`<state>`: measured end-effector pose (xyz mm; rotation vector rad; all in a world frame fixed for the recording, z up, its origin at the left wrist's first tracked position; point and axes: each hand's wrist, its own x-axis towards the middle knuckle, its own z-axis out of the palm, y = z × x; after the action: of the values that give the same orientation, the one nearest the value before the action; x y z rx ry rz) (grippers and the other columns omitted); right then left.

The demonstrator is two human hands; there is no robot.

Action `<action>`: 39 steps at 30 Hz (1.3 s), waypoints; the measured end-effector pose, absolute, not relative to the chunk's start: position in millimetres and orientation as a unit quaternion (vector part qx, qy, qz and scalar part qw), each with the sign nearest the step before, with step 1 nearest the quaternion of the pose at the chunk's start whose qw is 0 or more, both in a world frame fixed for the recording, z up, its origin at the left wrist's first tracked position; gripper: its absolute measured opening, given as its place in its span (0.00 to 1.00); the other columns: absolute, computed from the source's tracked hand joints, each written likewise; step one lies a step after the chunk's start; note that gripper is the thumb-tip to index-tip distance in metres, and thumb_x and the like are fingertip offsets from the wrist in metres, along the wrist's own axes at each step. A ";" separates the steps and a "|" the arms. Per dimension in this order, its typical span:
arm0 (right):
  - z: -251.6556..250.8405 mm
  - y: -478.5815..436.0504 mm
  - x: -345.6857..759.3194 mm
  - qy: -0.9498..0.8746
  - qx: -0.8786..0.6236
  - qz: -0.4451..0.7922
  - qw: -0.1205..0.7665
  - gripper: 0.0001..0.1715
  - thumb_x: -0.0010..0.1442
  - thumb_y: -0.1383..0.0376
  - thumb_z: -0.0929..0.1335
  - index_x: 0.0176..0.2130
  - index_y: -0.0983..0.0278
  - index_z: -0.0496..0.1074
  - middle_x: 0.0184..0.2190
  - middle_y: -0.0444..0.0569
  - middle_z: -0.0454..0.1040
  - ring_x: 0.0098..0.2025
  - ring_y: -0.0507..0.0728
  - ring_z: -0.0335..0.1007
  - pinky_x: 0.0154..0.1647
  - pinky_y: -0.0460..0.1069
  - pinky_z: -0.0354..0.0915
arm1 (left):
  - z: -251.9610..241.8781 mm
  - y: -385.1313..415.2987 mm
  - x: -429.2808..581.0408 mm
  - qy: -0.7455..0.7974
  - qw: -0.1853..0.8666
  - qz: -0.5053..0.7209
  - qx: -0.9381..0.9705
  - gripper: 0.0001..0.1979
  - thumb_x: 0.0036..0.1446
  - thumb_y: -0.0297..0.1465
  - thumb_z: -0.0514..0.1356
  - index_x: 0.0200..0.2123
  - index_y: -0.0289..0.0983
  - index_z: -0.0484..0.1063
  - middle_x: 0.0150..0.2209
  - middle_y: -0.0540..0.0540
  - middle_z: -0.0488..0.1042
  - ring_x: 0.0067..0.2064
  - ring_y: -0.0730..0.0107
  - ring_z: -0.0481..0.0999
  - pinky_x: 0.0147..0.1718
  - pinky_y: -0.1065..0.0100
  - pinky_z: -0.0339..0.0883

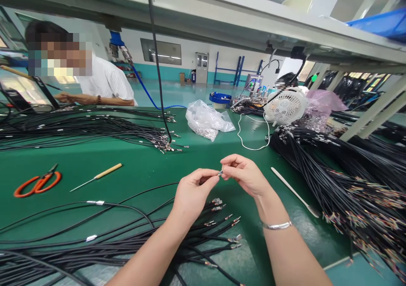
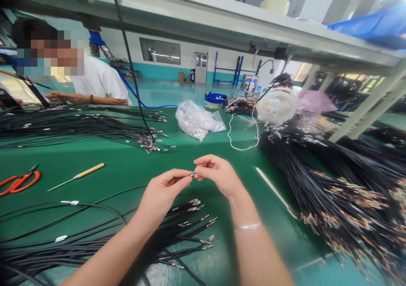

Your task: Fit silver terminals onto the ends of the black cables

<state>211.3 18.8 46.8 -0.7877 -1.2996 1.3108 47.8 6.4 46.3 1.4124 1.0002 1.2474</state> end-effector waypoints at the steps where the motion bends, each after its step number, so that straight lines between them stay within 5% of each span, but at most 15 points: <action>1: 46.1 19.2 211.0 -0.545 -0.333 0.553 0.535 0.12 0.47 0.66 0.73 0.35 0.63 0.72 0.25 0.43 0.72 0.27 0.50 0.70 0.31 0.46 0.67 | 45.8 6.0 47.6 0.413 0.486 0.515 0.573 0.05 0.44 0.30 0.63 0.28 0.37 0.76 0.27 0.49 0.77 0.29 0.71 0.74 0.30 0.71 0.68; 19: 43.8 16.0 202.3 -0.574 -0.339 0.530 0.524 0.10 0.49 0.67 0.73 0.35 0.63 0.72 0.25 0.42 0.72 0.27 0.50 0.69 0.32 0.46 0.66 | 49.7 2.6 41.7 0.417 0.534 0.467 0.568 0.09 0.48 0.36 0.61 0.25 0.34 0.73 0.25 0.49 0.75 0.26 0.76 0.67 0.27 0.74 0.61; 31: 44.0 17.2 202.7 -0.570 -0.341 0.527 0.530 0.10 0.49 0.65 0.72 0.35 0.64 0.72 0.25 0.43 0.73 0.28 0.51 0.70 0.32 0.47 0.66 | 45.0 8.0 35.7 0.362 0.577 0.477 0.555 0.08 0.48 0.31 0.61 0.32 0.34 0.76 0.32 0.46 0.77 0.32 0.72 0.71 0.36 0.71 0.65; 36: 46.4 17.0 203.1 -0.600 -0.395 0.500 0.483 0.10 0.51 0.61 0.71 0.32 0.66 0.71 0.26 0.45 0.73 0.29 0.51 0.70 0.33 0.47 0.66 | 40.2 9.0 36.8 0.403 0.505 0.480 0.594 0.07 0.49 0.31 0.60 0.32 0.36 0.75 0.29 0.48 0.76 0.30 0.72 0.71 0.32 0.71 0.65; 39: 45.6 19.8 206.3 -0.616 -0.457 0.457 0.451 0.12 0.52 0.59 0.69 0.28 0.66 0.70 0.24 0.46 0.73 0.28 0.51 0.69 0.30 0.46 0.65 | 34.1 15.0 32.6 0.432 0.341 0.484 0.680 0.07 0.53 0.31 0.56 0.32 0.38 0.75 0.32 0.48 0.74 0.34 0.69 0.72 0.37 0.68 0.65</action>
<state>206.3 19.8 45.6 -1.1305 -1.5215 1.1293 32.6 15.0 34.1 1.7699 1.1241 1.2588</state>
